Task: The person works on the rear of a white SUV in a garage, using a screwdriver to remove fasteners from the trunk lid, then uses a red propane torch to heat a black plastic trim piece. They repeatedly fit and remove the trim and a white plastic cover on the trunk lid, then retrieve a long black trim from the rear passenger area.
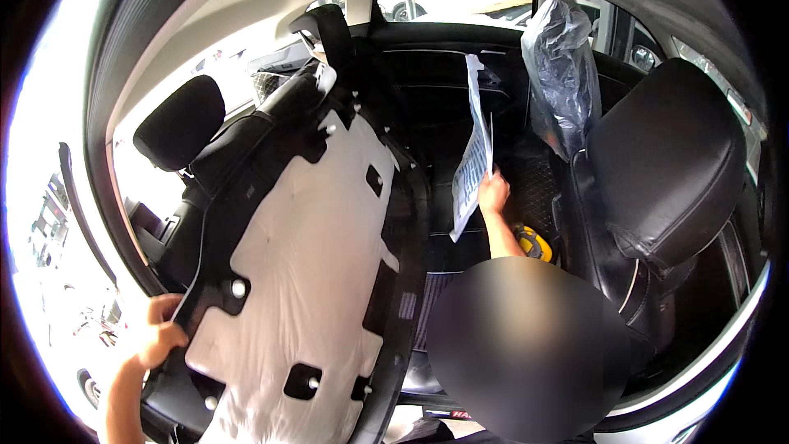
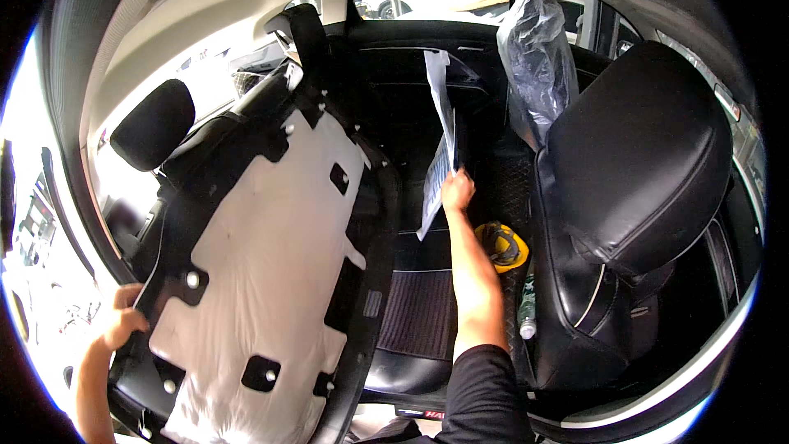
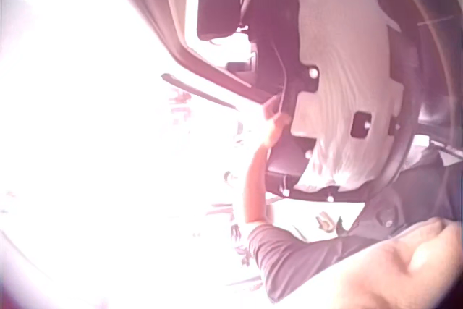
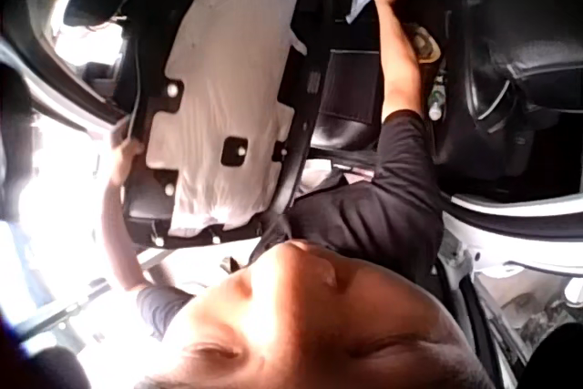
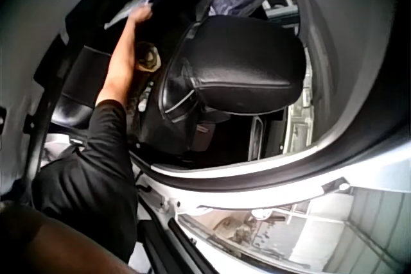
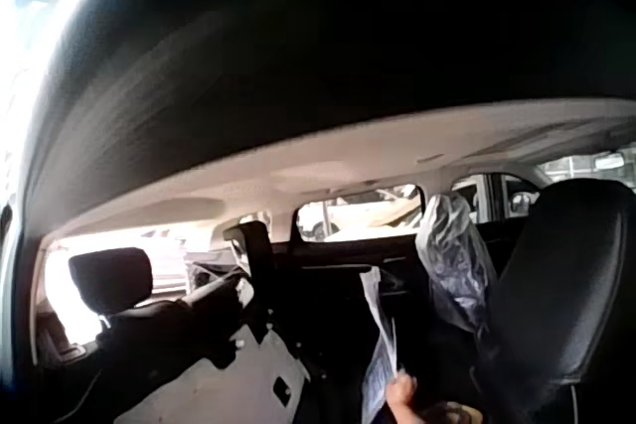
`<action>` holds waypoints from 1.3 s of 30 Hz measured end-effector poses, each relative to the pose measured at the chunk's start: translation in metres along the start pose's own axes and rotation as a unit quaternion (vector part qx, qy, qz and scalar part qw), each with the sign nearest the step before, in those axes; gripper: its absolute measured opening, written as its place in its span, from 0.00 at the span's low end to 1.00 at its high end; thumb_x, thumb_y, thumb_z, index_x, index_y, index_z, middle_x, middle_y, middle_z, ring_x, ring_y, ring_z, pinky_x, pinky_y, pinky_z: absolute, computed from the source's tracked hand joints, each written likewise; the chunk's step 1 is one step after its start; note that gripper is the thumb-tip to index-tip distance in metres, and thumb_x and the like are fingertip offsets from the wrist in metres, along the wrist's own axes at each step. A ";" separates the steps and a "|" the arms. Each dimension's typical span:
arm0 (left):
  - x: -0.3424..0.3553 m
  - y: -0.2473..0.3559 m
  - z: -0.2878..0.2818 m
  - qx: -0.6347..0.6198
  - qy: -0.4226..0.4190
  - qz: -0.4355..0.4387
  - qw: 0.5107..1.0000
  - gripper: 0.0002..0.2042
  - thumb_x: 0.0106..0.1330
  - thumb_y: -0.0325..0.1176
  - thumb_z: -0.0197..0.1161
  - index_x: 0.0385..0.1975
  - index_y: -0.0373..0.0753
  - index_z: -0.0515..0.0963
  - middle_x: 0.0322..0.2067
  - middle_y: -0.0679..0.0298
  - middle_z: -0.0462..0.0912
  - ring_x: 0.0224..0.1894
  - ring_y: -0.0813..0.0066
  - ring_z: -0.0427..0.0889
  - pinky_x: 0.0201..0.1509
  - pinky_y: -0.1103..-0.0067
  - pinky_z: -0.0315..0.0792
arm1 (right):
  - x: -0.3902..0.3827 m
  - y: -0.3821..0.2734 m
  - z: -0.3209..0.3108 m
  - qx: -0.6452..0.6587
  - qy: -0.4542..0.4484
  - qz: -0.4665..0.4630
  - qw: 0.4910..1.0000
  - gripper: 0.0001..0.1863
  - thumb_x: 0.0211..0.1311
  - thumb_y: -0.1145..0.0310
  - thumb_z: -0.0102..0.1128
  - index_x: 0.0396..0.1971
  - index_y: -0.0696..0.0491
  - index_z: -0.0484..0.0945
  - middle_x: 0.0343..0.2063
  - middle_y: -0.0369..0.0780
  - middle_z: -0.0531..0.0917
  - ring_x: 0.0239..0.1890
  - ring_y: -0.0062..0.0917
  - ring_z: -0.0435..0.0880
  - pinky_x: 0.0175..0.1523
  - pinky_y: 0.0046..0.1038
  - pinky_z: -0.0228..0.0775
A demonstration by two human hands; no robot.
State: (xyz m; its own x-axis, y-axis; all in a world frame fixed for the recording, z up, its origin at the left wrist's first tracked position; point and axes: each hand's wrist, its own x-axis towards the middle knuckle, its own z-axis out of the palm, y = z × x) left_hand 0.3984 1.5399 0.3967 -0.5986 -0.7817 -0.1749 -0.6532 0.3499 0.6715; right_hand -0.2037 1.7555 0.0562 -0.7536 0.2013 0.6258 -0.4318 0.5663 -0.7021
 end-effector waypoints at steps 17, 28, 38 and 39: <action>-0.148 -0.086 -0.074 0.109 -0.160 -0.056 0.979 0.34 0.49 0.20 0.49 0.64 0.32 0.62 0.58 0.51 0.71 0.59 0.64 0.71 0.59 0.73 0.65 | -0.026 -0.045 0.076 -0.078 -0.320 0.116 0.937 0.34 0.62 0.48 0.50 0.57 0.62 0.66 0.52 0.57 0.75 0.57 0.47 0.74 0.58 0.41 0.68; -0.179 -0.198 -0.142 0.097 -0.194 0.008 0.976 0.35 0.46 0.14 0.42 0.63 0.29 0.61 0.56 0.49 0.71 0.60 0.61 0.70 0.65 0.71 0.61 | -0.431 -0.047 -0.104 -0.077 -0.256 0.209 0.941 0.30 0.59 0.58 0.55 0.54 0.65 0.66 0.52 0.59 0.73 0.56 0.52 0.71 0.59 0.43 0.64; -0.215 -0.429 -0.269 0.047 -0.272 0.120 0.954 0.35 0.52 0.16 0.46 0.67 0.31 0.54 0.60 0.50 0.65 0.63 0.61 0.64 0.67 0.69 0.55 | -0.703 -0.231 -0.240 0.449 -0.131 0.663 0.585 0.31 0.61 0.44 0.59 0.50 0.57 0.74 0.42 0.40 0.82 0.44 0.31 0.80 0.51 0.34 0.74; -0.221 -0.433 -0.279 0.066 -0.277 0.134 0.949 0.35 0.53 0.17 0.47 0.67 0.32 0.54 0.60 0.51 0.65 0.62 0.61 0.64 0.67 0.70 0.55 | -0.721 -0.236 -0.245 0.444 -0.119 0.647 0.608 0.31 0.60 0.44 0.60 0.50 0.58 0.73 0.42 0.40 0.82 0.45 0.30 0.80 0.51 0.34 0.73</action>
State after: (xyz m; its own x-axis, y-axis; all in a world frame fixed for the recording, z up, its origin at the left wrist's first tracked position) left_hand 0.9427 1.4173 0.3459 -0.8794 -0.2768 -0.3873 -0.4738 0.5875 0.6560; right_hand 0.5630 1.6726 -0.1460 -0.7516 -0.1619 -0.6395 0.5816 -0.6202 -0.5264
